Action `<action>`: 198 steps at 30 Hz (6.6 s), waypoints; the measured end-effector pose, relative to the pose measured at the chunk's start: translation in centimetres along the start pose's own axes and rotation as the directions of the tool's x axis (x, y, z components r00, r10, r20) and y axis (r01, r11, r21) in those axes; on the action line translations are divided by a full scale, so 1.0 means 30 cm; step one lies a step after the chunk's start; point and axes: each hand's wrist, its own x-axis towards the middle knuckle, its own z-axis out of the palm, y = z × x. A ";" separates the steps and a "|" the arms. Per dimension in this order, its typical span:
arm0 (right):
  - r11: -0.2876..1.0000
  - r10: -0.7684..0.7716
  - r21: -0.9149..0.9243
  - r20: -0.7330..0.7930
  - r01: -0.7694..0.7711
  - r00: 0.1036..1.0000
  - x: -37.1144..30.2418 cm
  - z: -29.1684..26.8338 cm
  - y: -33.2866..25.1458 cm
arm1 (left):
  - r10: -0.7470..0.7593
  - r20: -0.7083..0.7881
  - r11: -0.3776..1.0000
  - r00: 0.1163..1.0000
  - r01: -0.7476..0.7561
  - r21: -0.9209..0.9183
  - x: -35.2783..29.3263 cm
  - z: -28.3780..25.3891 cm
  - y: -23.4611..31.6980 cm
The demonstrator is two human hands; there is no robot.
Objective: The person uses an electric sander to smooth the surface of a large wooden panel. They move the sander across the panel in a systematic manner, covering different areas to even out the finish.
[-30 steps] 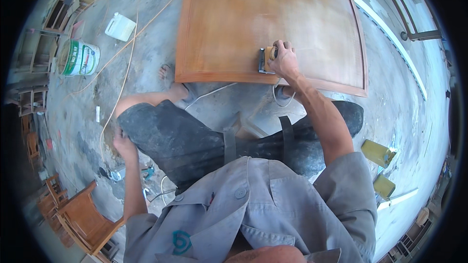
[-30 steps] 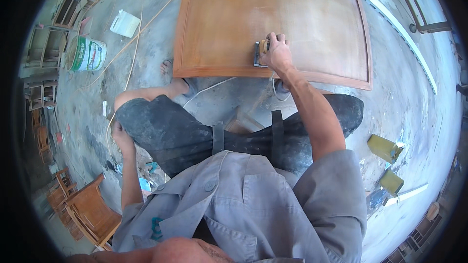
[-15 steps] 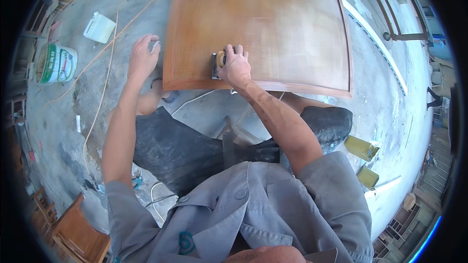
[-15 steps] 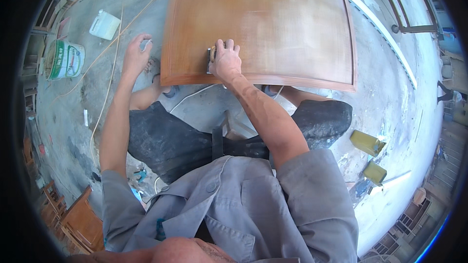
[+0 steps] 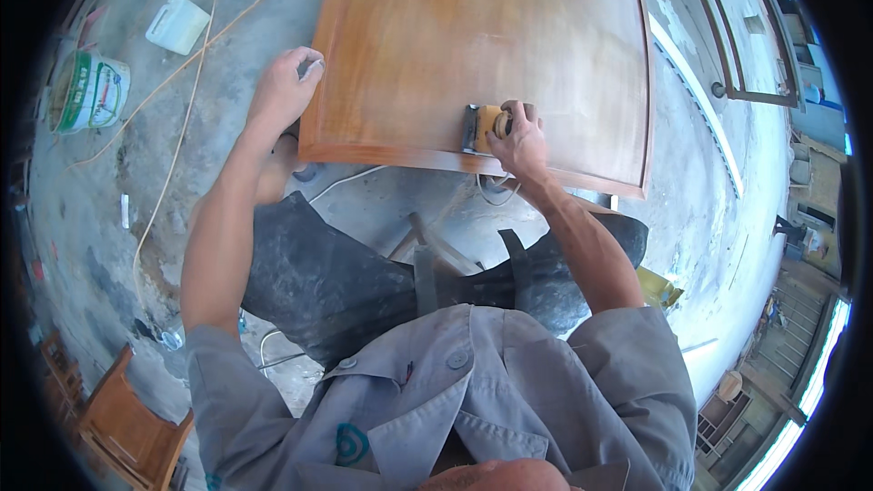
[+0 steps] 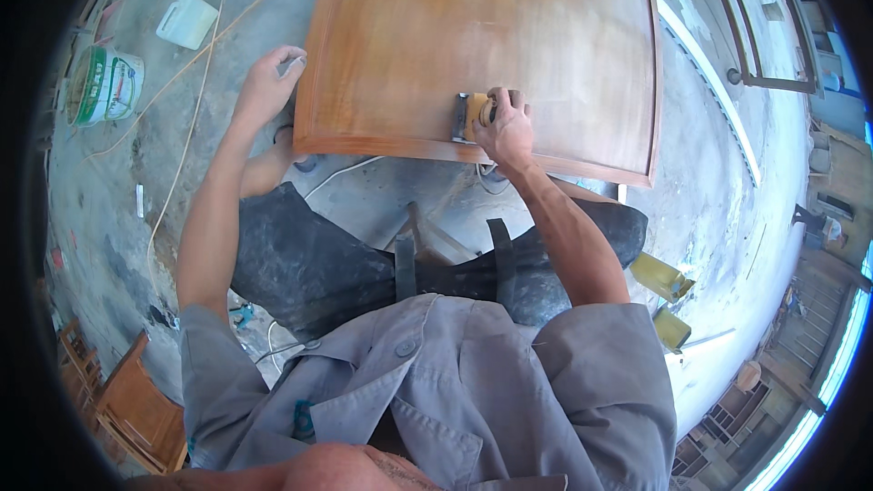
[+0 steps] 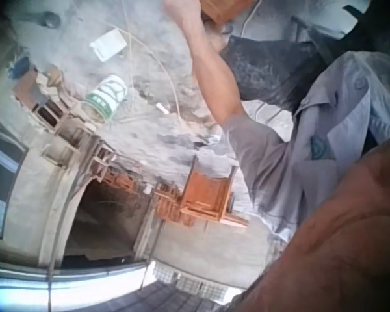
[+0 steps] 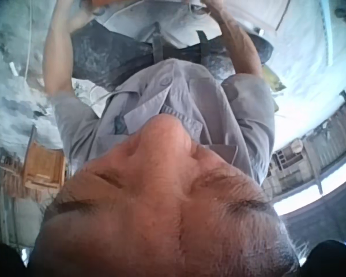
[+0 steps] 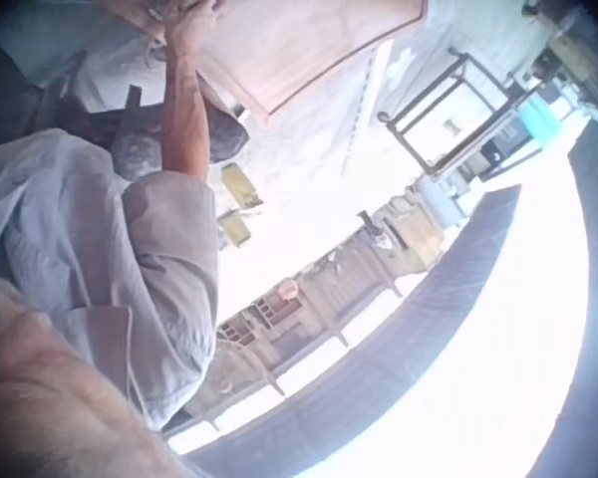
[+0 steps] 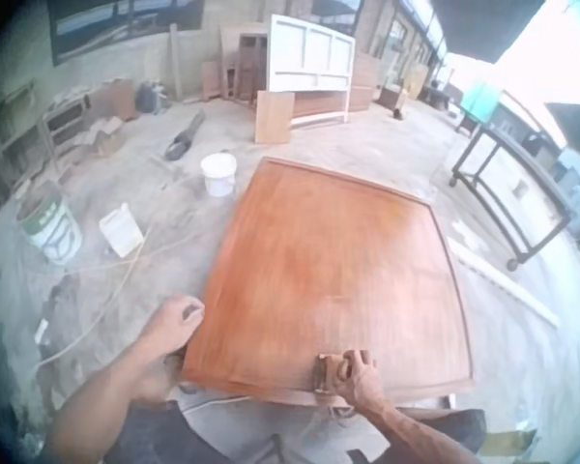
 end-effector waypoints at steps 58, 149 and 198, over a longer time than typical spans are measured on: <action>0.999 -0.017 0.026 -0.149 0.021 0.989 0.067 0.073 -0.109 | 0.107 0.158 0.991 0.982 -0.092 -0.100 -0.093 0.137 0.139; 1.000 0.000 0.019 -0.142 0.003 0.990 0.235 0.189 -0.404 | 0.010 0.117 0.994 0.993 0.003 -0.113 -0.076 0.128 0.129; 0.997 -0.080 -0.005 -0.134 0.080 0.988 0.027 0.110 -0.154 | 0.095 0.146 0.989 0.985 -0.076 -0.130 -0.108 0.140 0.151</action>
